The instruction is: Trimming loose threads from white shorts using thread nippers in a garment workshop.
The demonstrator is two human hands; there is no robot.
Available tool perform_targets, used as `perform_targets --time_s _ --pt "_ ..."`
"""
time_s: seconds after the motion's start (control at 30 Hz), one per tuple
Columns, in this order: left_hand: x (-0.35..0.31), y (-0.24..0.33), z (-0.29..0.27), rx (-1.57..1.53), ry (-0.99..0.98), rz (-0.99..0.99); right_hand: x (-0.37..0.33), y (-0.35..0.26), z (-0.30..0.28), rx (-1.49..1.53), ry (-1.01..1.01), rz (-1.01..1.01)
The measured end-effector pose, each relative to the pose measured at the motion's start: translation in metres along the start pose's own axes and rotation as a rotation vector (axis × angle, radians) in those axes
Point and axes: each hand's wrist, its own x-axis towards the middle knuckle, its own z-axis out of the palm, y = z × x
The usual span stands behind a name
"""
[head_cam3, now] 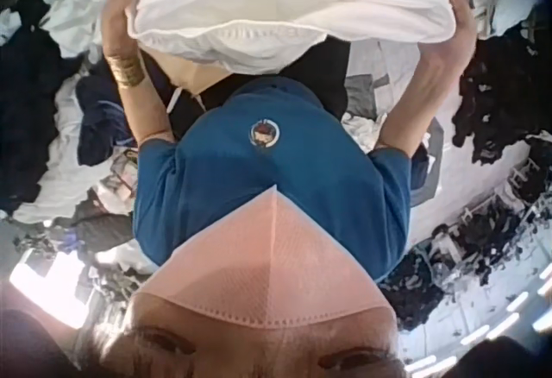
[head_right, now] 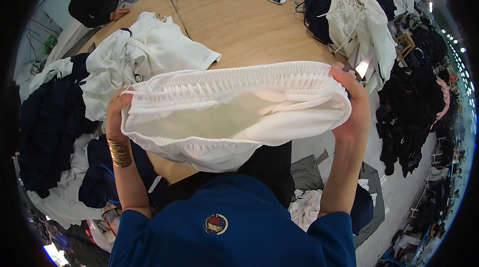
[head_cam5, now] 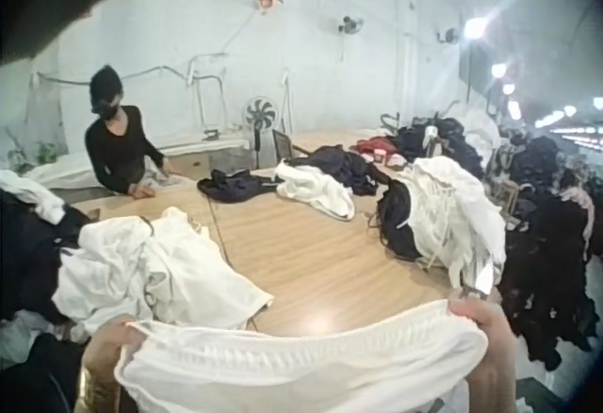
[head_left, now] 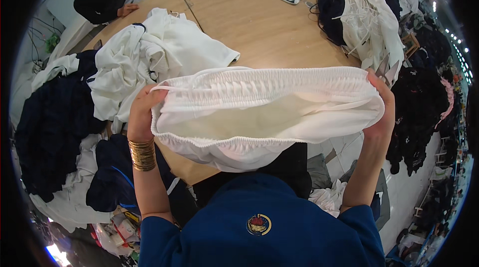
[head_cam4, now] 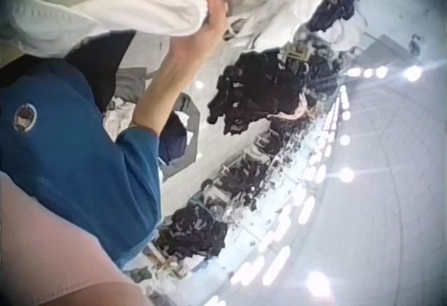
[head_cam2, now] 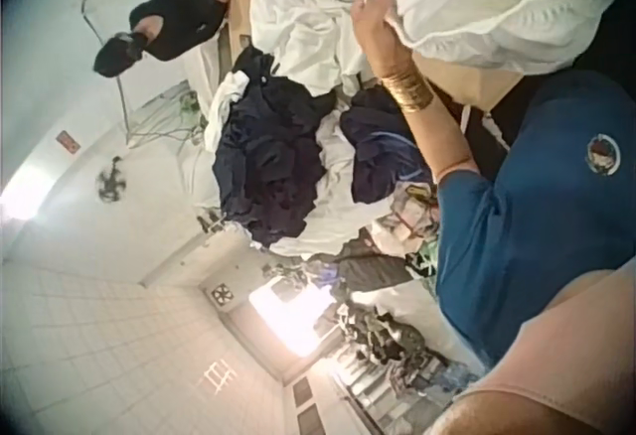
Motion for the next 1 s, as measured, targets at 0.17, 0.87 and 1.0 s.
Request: perform_targets --time_s 0.17,0.87,1.0 --pt "0.005 0.002 0.002 -0.027 -0.072 0.001 0.0 -0.001 -0.008 0.035 -0.001 0.042" --pt "0.004 -0.017 0.076 1.146 -0.223 0.404 -0.008 0.072 0.045 -0.641 -0.502 -0.017" --pt "0.0 -0.058 0.069 1.153 -0.163 0.325 -0.012 0.038 0.045 -0.224 -0.239 -0.14"
